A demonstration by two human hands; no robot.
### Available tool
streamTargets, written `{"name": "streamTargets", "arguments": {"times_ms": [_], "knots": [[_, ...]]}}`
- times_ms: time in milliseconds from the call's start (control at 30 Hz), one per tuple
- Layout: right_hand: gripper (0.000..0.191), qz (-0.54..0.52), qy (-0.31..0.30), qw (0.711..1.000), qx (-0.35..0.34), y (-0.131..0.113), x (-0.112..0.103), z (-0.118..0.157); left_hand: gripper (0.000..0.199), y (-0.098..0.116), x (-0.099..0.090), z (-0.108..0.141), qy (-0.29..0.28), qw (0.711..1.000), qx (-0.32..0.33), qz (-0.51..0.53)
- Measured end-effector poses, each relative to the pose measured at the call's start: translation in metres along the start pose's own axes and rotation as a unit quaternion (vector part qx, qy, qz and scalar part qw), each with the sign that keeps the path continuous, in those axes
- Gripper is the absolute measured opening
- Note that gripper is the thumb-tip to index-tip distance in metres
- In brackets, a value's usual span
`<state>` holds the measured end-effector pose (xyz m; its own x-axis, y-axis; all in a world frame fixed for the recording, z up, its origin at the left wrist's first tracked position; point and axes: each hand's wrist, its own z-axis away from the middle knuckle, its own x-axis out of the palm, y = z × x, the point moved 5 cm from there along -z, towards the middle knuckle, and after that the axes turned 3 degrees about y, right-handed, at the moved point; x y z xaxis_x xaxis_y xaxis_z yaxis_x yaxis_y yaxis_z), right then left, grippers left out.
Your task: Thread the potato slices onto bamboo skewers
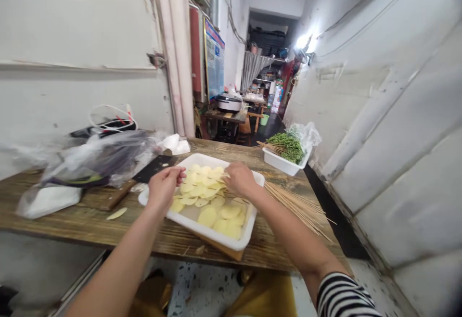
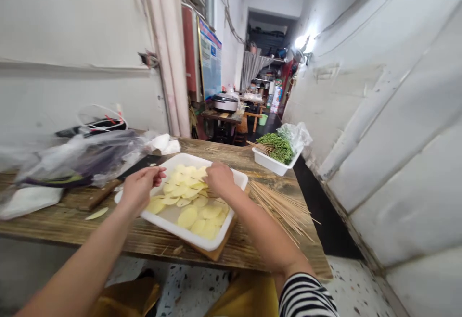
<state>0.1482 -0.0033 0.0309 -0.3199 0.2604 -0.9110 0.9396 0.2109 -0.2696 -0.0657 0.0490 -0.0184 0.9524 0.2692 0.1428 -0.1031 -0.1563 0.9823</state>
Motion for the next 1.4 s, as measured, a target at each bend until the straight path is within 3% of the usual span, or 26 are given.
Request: {"name": "streamTargets", "arguments": {"times_ms": [100, 133, 167, 233, 300, 333, 433, 533, 600, 667, 767, 800, 867, 967, 1067, 1167, 1200, 1300, 1400], "knots": [[0.032, 0.026, 0.062, 0.997, 0.031, 0.034, -0.022, 0.029, 0.015, 0.012, 0.006, 0.006, -0.066, 0.991, 0.073, -0.089], [0.033, 0.06, 0.068, 0.993, 0.071, 0.052, -0.027, 0.044, 0.016, 0.016, 0.009, 0.009, -0.087, 0.984, 0.098, -0.121], [0.032, 0.108, 0.043, 0.986, 0.118, 0.072, -0.028, 0.061, 0.017, 0.018, 0.012, 0.013, -0.117, 0.974, 0.11, -0.162], [0.028, 0.14, 0.015, 0.975, 0.172, 0.105, -0.024, 0.097, 0.015, 0.017, 0.024, 0.025, -0.239, 0.943, 0.114, -0.2], [0.022, 0.16, -0.013, 0.966, 0.205, 0.13, -0.011, 0.129, 0.013, 0.008, 0.035, 0.038, -0.339, 0.915, 0.083, -0.201], [0.02, 0.169, -0.023, 0.962, 0.214, 0.137, -0.002, 0.142, 0.013, 0.001, 0.039, 0.043, -0.361, 0.908, 0.063, -0.203], [0.016, 0.19, -0.029, 0.955, 0.224, 0.147, 0.02, 0.166, 0.019, -0.023, 0.041, 0.044, -0.311, 0.906, 0.029, -0.285], [0.019, 0.205, -0.023, 0.95, 0.232, 0.151, 0.032, 0.172, 0.026, -0.034, 0.043, 0.04, -0.247, 0.905, 0.05, -0.342], [0.02, 0.209, -0.015, 0.949, 0.238, 0.155, 0.034, 0.172, 0.028, -0.033, 0.048, 0.042, -0.255, 0.889, 0.062, -0.376], [0.02, 0.208, -0.008, 0.948, 0.241, 0.16, 0.033, 0.172, 0.024, -0.03, 0.057, 0.051, -0.331, 0.825, 0.069, -0.453], [0.019, 0.202, 0.004, 0.948, 0.246, 0.165, 0.028, 0.174, 0.04, -0.025, 0.069, 0.073, -0.469, 0.648, 0.087, -0.594], [0.019, 0.2, 0.008, 0.948, 0.249, 0.167, 0.026, 0.176, 0.042, -0.022, 0.07, 0.079, -0.489, 0.606, 0.093, -0.62], [0.02, 0.195, 0.019, 0.947, 0.256, 0.168, 0.02, 0.179, 0.042, -0.016, 0.072, 0.085, -0.497, 0.562, 0.104, -0.653], [0.022, 0.191, 0.043, 0.943, 0.27, 0.167, 0.006, 0.181, 0.041, -0.013, 0.074, 0.086, -0.493, 0.565, 0.123, -0.65], [0.024, 0.161, 0.107, 0.943, 0.271, 0.156, -0.014, 0.178, 0.037, -0.015, 0.075, 0.083, -0.495, 0.602, 0.136, -0.612], [0.024, -0.025, 0.208, 0.954, 0.214, 0.126, -0.033, 0.166, 0.028, -0.014, 0.075, 0.081, -0.531, 0.643, 0.136, -0.535], [0.025, -0.107, 0.212, 0.951, 0.201, 0.113, -0.035, 0.161, 0.022, -0.012, 0.075, 0.081, -0.548, 0.654, 0.133, -0.504], [0.033, -0.314, 0.117, 0.927, 0.17, 0.068, -0.028, 0.137, 0.021, -0.005, 0.067, 0.076, -0.583, 0.7, 0.079, -0.405], [0.028, -0.377, 0.113, 0.916, 0.08, 0.022, -0.024, 0.112, 0.025, -0.002, 0.054, 0.062, -0.546, 0.793, -0.053, -0.263]]}}
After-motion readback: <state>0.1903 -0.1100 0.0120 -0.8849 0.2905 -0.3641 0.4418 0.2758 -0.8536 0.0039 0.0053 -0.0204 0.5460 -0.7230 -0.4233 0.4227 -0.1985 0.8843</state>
